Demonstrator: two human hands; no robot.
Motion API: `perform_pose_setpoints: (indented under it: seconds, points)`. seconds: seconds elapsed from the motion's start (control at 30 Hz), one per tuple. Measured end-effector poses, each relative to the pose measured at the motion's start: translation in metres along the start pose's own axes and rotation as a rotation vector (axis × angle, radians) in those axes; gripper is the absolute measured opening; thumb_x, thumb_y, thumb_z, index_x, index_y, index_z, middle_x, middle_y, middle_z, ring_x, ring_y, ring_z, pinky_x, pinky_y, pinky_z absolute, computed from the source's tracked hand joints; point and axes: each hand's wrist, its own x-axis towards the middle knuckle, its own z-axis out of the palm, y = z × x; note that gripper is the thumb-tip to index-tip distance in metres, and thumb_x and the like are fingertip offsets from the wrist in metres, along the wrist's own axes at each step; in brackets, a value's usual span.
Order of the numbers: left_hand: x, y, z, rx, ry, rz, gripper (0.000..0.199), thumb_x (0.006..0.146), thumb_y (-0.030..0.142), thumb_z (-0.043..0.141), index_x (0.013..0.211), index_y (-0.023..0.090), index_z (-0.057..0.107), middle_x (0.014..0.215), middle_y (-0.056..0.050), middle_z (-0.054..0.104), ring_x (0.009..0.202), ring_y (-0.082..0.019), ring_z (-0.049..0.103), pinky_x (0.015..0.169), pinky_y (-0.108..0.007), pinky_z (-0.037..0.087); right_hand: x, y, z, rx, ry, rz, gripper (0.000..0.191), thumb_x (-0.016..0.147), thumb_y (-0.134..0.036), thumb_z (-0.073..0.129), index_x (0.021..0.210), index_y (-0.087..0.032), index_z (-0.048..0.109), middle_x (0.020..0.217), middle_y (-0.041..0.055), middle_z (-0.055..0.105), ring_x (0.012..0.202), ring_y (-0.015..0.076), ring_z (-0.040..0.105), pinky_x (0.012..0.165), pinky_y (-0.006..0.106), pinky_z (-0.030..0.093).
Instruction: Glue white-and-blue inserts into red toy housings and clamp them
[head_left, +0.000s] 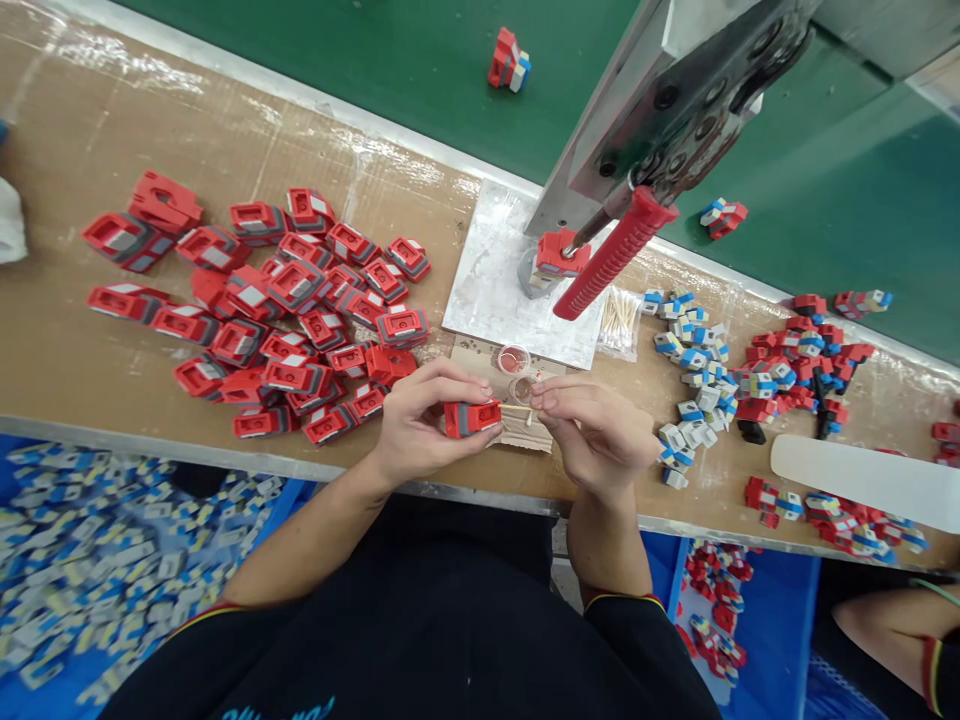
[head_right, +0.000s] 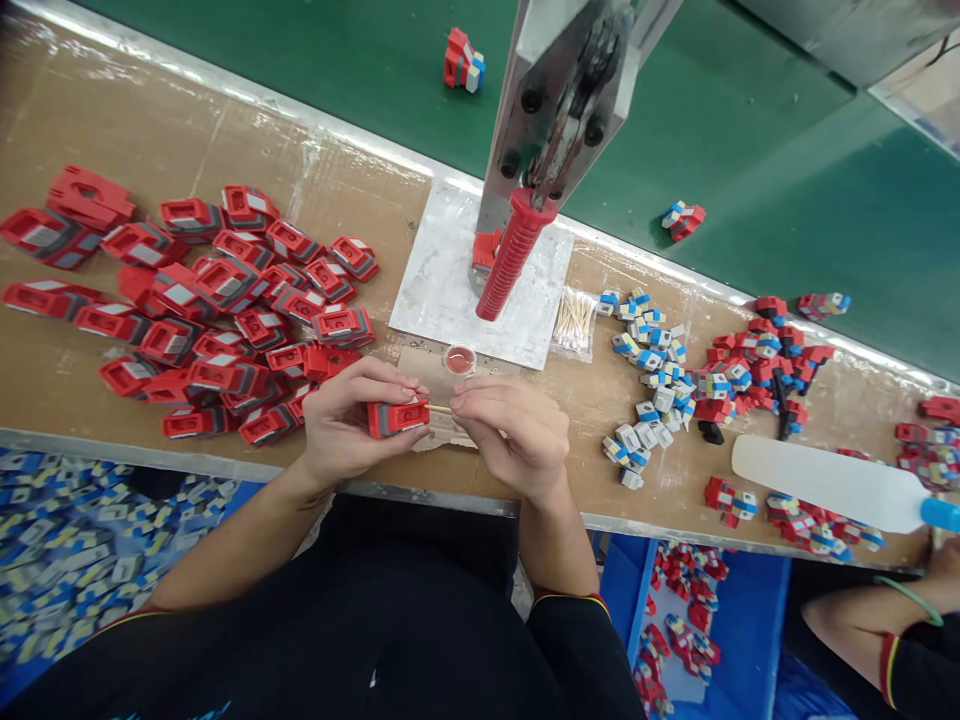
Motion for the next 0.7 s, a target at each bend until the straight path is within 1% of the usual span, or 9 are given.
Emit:
perform_pose_setpoints:
  seconds: [0.1, 0.27, 0.43, 0.6, 0.7]
  points:
    - [-0.0001, -0.0002, 0.0001, -0.007, -0.006, -0.002, 0.028, 0.08, 0.027, 0.096, 0.103, 0.023, 0.081, 0.094, -0.005, 0.08, 0.079, -0.018, 0.08, 0.071, -0.028, 0.066, -0.0003, 0.0004, 0.0004, 0.0, 0.0, -0.005, 0.034, 0.093, -0.003, 0.073, 0.115, -0.028, 0.079, 0.084, -0.0005, 0.085, 0.08, 0.0214, 0.085, 0.072, 0.033, 0.072]
    - [0.0008, 0.0, 0.0, -0.022, -0.019, 0.0, 0.028, 0.08, 0.028, 0.097, 0.103, 0.023, 0.081, 0.092, -0.005, 0.08, 0.078, -0.017, 0.078, 0.069, -0.026, 0.064, -0.0005, 0.0002, 0.0019, -0.001, -0.002, -0.031, 0.033, 0.093, -0.002, 0.073, 0.115, -0.025, 0.079, 0.086, 0.0017, 0.086, 0.082, 0.0223, 0.085, 0.073, 0.034, 0.073]
    - [0.001, 0.0002, 0.0007, -0.038, -0.051, -0.025, 0.027, 0.08, 0.031, 0.096, 0.102, 0.022, 0.082, 0.089, -0.006, 0.082, 0.075, -0.017, 0.077, 0.065, -0.026, 0.062, 0.0004, -0.0013, 0.003, 0.037, -0.011, -0.044, 0.033, 0.095, -0.006, 0.072, 0.118, -0.028, 0.079, 0.088, 0.0015, 0.086, 0.082, 0.0226, 0.086, 0.072, 0.034, 0.073]
    - [0.0007, 0.0003, 0.0, -0.045, -0.054, -0.057, 0.028, 0.079, 0.034, 0.097, 0.1, 0.022, 0.083, 0.089, -0.006, 0.083, 0.074, -0.017, 0.077, 0.064, -0.026, 0.062, 0.0009, -0.0017, 0.0007, -0.026, -0.048, -0.027, 0.028, 0.095, -0.007, 0.072, 0.113, -0.027, 0.079, 0.087, 0.0012, 0.086, 0.079, 0.0217, 0.085, 0.07, 0.033, 0.072]
    - [-0.0002, 0.0006, -0.0012, -0.086, -0.063, -0.105, 0.029, 0.078, 0.033, 0.098, 0.099, 0.022, 0.082, 0.091, -0.007, 0.084, 0.076, -0.018, 0.078, 0.066, -0.027, 0.063, -0.0011, -0.0009, -0.0038, -0.017, -0.001, -0.027, 0.022, 0.097, -0.01, 0.072, 0.109, -0.027, 0.079, 0.084, 0.0012, 0.085, 0.077, 0.0221, 0.084, 0.065, 0.034, 0.071]
